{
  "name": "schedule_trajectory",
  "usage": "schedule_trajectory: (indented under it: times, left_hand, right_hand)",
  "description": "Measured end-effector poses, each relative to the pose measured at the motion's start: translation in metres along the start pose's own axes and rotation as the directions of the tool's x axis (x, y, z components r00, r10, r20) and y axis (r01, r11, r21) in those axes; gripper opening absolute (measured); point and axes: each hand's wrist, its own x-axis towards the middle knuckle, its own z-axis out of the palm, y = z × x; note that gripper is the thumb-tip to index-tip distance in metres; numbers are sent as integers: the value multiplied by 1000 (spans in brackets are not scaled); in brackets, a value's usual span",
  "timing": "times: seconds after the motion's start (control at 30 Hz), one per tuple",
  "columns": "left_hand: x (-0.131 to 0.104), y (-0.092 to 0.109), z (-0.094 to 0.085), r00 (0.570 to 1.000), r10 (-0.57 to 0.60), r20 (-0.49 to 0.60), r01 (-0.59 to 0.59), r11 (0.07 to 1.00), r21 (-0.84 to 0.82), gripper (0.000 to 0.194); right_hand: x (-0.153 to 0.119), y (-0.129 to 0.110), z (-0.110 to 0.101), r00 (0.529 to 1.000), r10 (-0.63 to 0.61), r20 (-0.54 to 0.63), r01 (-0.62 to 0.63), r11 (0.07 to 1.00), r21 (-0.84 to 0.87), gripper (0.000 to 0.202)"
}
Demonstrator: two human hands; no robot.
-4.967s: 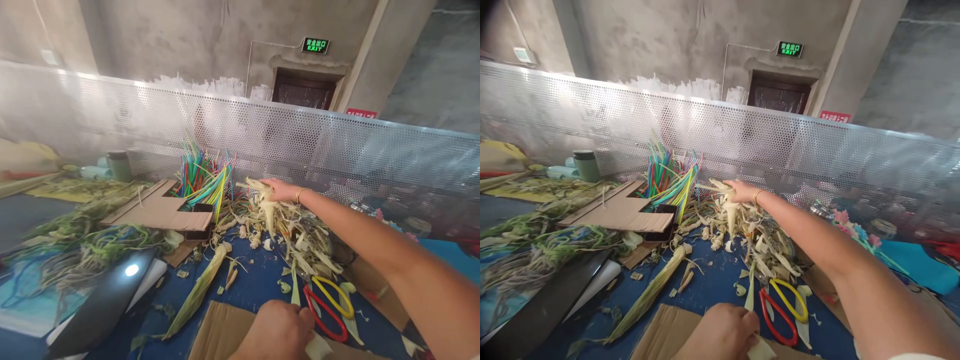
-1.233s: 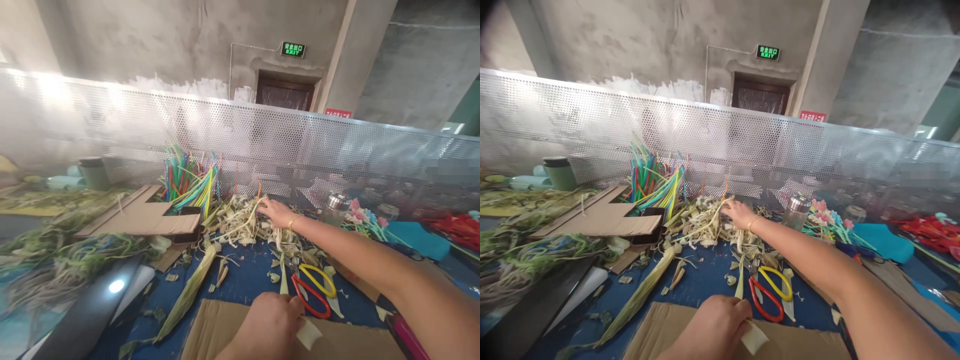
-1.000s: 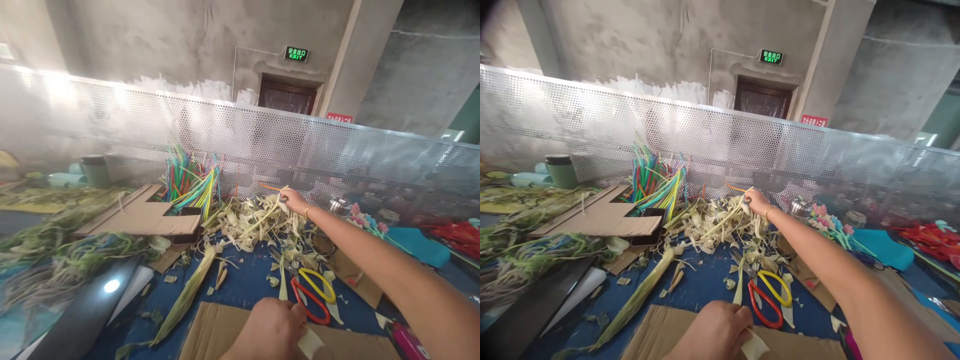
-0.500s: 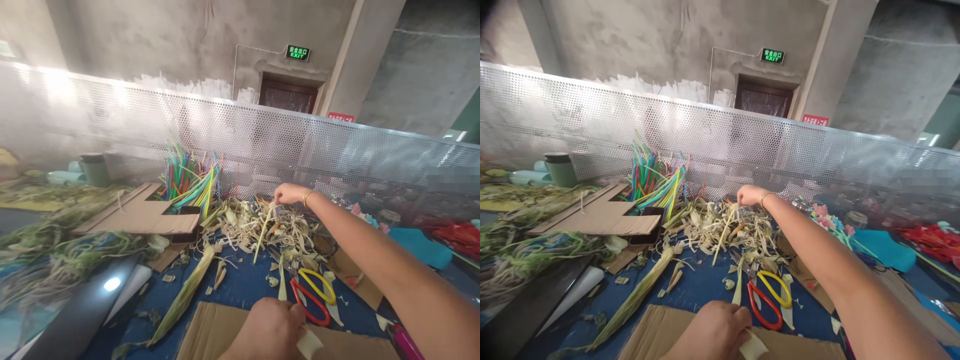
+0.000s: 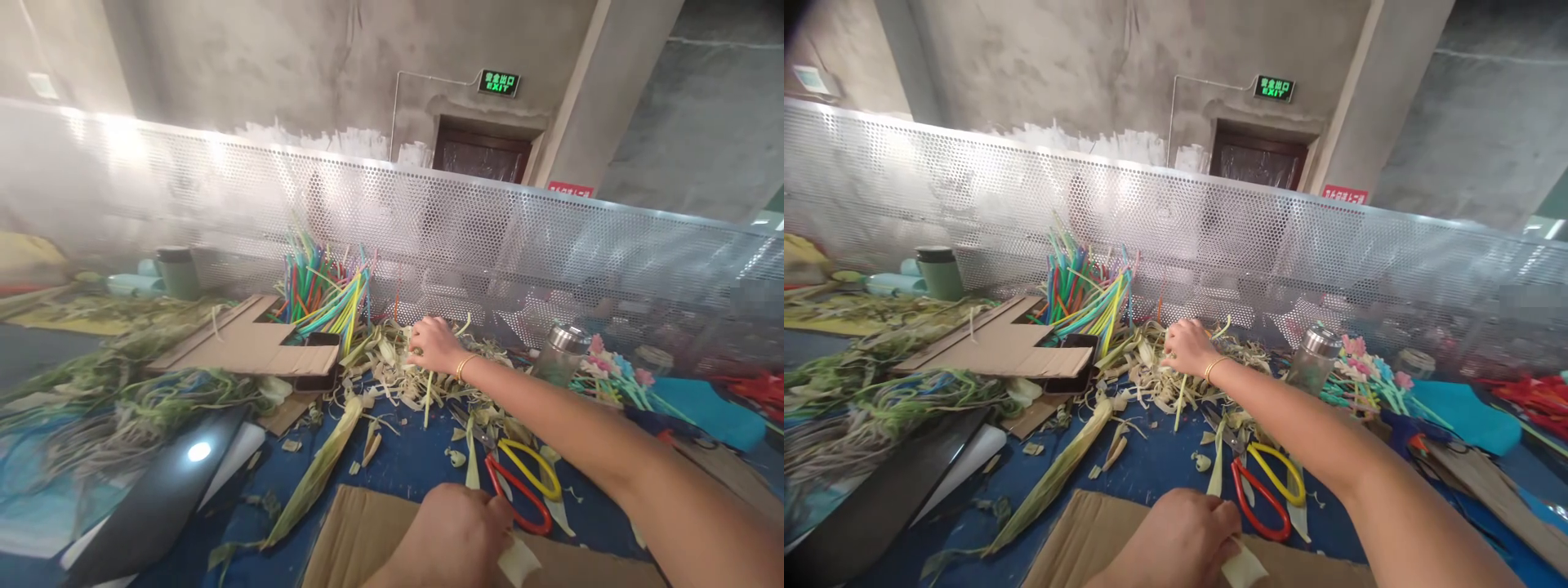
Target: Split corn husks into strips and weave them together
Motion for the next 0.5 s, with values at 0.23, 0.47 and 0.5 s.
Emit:
schedule_trajectory:
  times: [0.23, 0.47, 0.5]
  left_hand:
    - [-4, 0, -4, 999, 4, -32, -5, 1000, -24, 5]
    - [-3, 3, -6, 1000, -4, -23, 3, 1000, -26, 5]
    - [-3, 4, -7, 1000, -5, -30, 5, 1000, -25, 7]
  right_hand:
    - [9, 21, -1, 929, 367, -54, -338, 898, 282, 18]
    - [3, 39, -14, 806, 578, -129, -290, 575, 765, 38]
    - [0, 36, -13, 790, 601, -126, -271, 525, 807, 38]
